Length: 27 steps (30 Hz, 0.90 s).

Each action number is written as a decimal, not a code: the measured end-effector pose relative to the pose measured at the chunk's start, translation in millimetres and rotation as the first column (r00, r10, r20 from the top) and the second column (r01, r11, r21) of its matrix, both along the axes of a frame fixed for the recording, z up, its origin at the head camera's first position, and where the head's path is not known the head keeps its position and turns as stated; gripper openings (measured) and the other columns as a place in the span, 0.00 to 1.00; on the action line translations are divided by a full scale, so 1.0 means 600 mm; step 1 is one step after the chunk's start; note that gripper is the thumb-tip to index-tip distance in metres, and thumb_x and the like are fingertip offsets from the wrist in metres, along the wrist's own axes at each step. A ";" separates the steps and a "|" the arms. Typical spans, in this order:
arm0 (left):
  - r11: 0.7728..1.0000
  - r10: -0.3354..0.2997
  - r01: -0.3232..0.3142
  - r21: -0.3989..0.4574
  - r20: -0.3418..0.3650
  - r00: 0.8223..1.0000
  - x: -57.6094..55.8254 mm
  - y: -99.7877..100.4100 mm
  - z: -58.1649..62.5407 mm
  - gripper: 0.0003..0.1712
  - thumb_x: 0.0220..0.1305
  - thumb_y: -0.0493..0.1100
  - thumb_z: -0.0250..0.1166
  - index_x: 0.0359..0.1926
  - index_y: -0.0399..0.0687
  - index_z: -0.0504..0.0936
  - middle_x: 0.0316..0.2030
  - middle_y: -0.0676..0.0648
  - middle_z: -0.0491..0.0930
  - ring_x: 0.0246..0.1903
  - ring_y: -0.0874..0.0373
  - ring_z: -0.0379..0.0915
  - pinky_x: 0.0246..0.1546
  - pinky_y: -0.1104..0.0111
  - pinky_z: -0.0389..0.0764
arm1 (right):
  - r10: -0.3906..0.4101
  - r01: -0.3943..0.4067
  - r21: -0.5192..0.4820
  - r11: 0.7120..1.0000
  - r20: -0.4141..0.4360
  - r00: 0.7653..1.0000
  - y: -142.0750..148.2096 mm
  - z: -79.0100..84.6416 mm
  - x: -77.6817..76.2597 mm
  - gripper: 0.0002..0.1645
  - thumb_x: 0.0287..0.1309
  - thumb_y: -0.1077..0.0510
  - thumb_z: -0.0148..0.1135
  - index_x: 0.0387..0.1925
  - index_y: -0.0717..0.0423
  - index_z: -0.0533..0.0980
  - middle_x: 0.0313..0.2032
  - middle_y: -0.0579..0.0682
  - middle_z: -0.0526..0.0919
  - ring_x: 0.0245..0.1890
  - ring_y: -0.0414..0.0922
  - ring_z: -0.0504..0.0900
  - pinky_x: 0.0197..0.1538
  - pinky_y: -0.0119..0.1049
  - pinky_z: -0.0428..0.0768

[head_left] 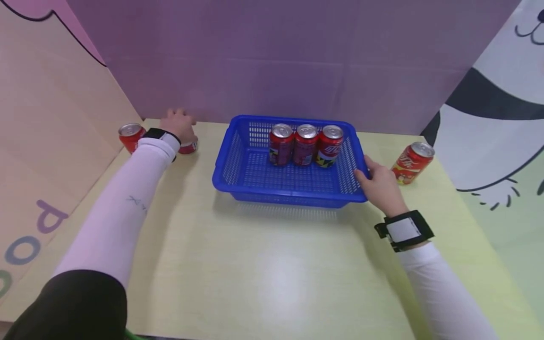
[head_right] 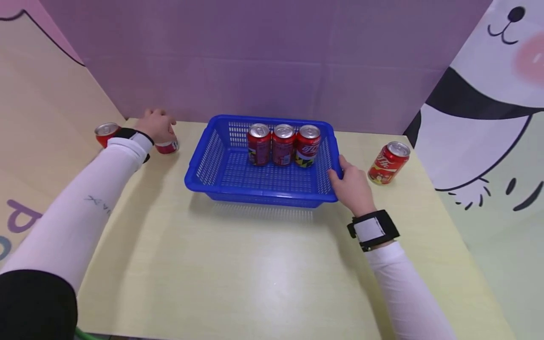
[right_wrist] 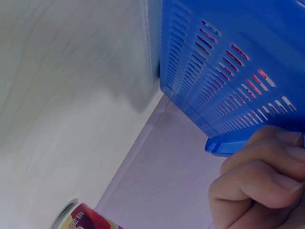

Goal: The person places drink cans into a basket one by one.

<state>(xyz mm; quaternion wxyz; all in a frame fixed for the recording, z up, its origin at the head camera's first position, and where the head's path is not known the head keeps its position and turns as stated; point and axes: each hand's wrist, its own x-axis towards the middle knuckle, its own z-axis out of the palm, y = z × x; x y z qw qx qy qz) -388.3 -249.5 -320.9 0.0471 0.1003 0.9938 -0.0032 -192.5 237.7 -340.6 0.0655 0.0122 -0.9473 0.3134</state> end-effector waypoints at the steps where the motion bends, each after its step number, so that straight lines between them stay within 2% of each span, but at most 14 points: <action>1: 1.000 0.000 0.000 0.012 -0.011 1.000 -0.001 -0.001 -0.001 0.30 0.61 0.45 0.63 0.62 0.37 0.73 0.62 0.26 0.58 0.61 0.27 0.49 0.54 0.37 0.66 | -0.001 0.001 0.000 1.000 0.000 1.000 0.000 0.000 0.000 0.37 0.73 0.51 0.50 0.72 0.70 0.55 0.56 0.76 0.72 0.46 0.64 0.80 0.52 0.61 0.75; 5: 0.999 -0.003 0.004 0.047 -0.039 0.999 -0.004 -0.010 -0.007 0.28 0.59 0.42 0.64 0.60 0.37 0.75 0.59 0.27 0.61 0.59 0.27 0.51 0.51 0.38 0.69 | -0.008 0.008 -0.005 1.000 0.013 1.000 -0.001 -0.001 -0.001 0.37 0.73 0.50 0.49 0.72 0.68 0.54 0.56 0.76 0.72 0.43 0.63 0.80 0.49 0.58 0.77; 9: 0.997 -0.006 0.010 0.073 -0.051 0.999 -0.008 -0.018 -0.008 0.27 0.57 0.43 0.67 0.58 0.38 0.77 0.56 0.28 0.63 0.56 0.28 0.54 0.49 0.37 0.71 | -0.009 0.009 -0.002 1.000 0.017 1.000 -0.002 -0.001 0.000 0.37 0.73 0.50 0.49 0.72 0.68 0.54 0.56 0.75 0.72 0.41 0.61 0.80 0.46 0.56 0.79; 14: 0.995 -0.006 0.013 0.094 -0.069 0.998 0.000 -0.017 0.001 0.29 0.53 0.44 0.71 0.56 0.38 0.77 0.55 0.28 0.66 0.54 0.28 0.58 0.48 0.37 0.71 | -0.012 0.012 0.007 1.000 0.020 1.000 -0.001 -0.003 0.000 0.37 0.73 0.50 0.49 0.73 0.68 0.54 0.55 0.75 0.73 0.40 0.61 0.80 0.43 0.54 0.79; 21: 0.996 -0.013 0.020 0.088 -0.082 0.997 0.013 -0.016 0.007 0.30 0.54 0.45 0.72 0.56 0.37 0.78 0.55 0.29 0.68 0.54 0.29 0.60 0.48 0.38 0.71 | -0.005 0.005 0.010 1.000 0.005 1.000 0.000 -0.005 -0.002 0.37 0.73 0.50 0.49 0.72 0.69 0.55 0.57 0.76 0.71 0.45 0.64 0.80 0.51 0.60 0.76; 27: 0.993 -0.046 0.056 0.106 -0.099 0.994 0.023 -0.014 0.011 0.29 0.53 0.45 0.73 0.54 0.37 0.79 0.51 0.31 0.71 0.51 0.31 0.61 0.46 0.39 0.73 | -0.003 0.003 0.011 1.000 -0.002 1.000 -0.002 -0.002 0.000 0.37 0.73 0.50 0.48 0.72 0.70 0.55 0.58 0.76 0.69 0.51 0.67 0.77 0.55 0.62 0.72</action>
